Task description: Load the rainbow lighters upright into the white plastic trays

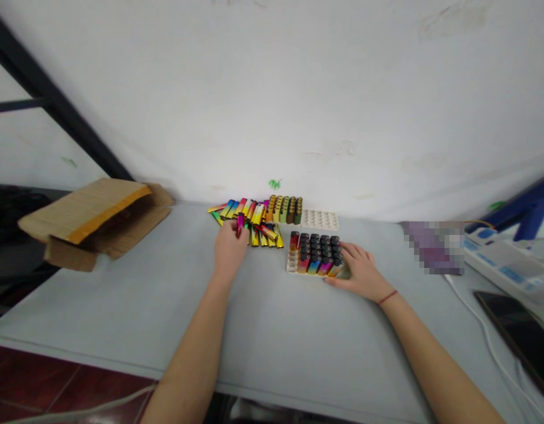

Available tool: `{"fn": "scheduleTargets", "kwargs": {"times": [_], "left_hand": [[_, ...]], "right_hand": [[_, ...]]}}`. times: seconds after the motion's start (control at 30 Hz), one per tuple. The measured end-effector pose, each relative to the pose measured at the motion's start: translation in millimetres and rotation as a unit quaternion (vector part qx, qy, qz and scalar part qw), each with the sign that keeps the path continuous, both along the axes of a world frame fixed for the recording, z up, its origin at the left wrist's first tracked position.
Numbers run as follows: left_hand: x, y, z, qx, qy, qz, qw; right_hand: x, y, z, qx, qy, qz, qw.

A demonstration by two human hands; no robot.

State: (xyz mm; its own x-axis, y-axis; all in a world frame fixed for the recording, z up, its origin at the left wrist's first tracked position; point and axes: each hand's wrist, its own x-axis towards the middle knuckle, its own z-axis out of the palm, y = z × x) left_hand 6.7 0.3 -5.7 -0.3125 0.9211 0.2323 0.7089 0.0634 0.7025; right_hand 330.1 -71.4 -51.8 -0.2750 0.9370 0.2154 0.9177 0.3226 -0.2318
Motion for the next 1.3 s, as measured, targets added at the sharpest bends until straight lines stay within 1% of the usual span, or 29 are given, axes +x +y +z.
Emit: {"fn": "scheduleTargets", "kwargs": {"times": [0.07, 0.17, 0.27, 0.37, 0.4, 0.47, 0.57, 0.63, 0.67, 0.83, 0.9, 1.0, 1.1, 1.2, 1.3], "left_hand": [[1.1, 1.2, -0.7, 0.053, -0.109, -0.012, 0.993], [8.9, 1.0, -3.4, 0.085, -0.259, -0.035, 0.961], [21.1, -1.0, -3.4, 0.081, -0.386, -0.071, 0.916], [32.9, -3.6, 0.4, 0.040, -0.494, -0.124, 0.859], [36.3, -4.5, 1.6, 0.018, -0.517, -0.139, 0.844], [42.1, -6.7, 2.4, -0.011, -0.540, -0.163, 0.826], [49.2, -10.4, 0.0, 0.011, -0.550, -0.189, 0.814], [53.0, -12.7, -1.5, 0.029, -0.560, -0.191, 0.806], [54.5, -13.8, -1.4, 0.023, -0.570, -0.191, 0.799], [58.3, -19.9, 7.1, -0.071, -0.642, -0.194, 0.738], [58.9, -22.2, 10.7, -0.095, -0.645, -0.190, 0.734], [60.0, -24.3, 12.7, -0.120, -0.629, -0.170, 0.749], [61.5, -25.0, 11.1, -0.139, -0.614, -0.144, 0.764], [62.4, -25.2, 8.8, -0.146, -0.607, -0.130, 0.771], [63.0, -25.2, 7.6, -0.134, -0.608, -0.121, 0.773]], "right_hand": [[0.1, 0.1, 0.2, -0.001, -0.002, 0.000, 1.000], [0.4, 0.2, 0.2, 0.000, -0.003, 0.000, 1.000], [0.3, 0.3, 0.0, 0.001, -0.005, 0.000, 1.000], [-0.1, 0.4, -0.4, 0.002, -0.006, -0.001, 1.000], [-0.1, 0.4, -0.7, 0.003, -0.006, 0.000, 1.000], [0.2, 0.5, -1.2, 0.005, -0.007, 0.000, 1.000], [1.1, 0.6, -2.1, 0.009, -0.009, 0.000, 1.000], [1.2, 0.5, -2.3, 0.011, -0.010, 0.001, 1.000], [1.1, 0.5, -2.3, 0.010, -0.010, 0.002, 1.000], [0.1, 0.1, -1.9, 0.011, -0.008, 0.002, 1.000], [0.0, 0.2, -2.0, 0.012, -0.008, 0.001, 1.000], [0.2, 0.5, -2.4, 0.012, -0.010, 0.000, 1.000], [0.6, 0.6, -2.3, 0.011, -0.008, 0.001, 1.000], [0.8, 0.4, -1.8, 0.011, -0.008, 0.005, 1.000], [0.9, -0.1, -1.3, 0.012, -0.008, 0.004, 1.000]]}}
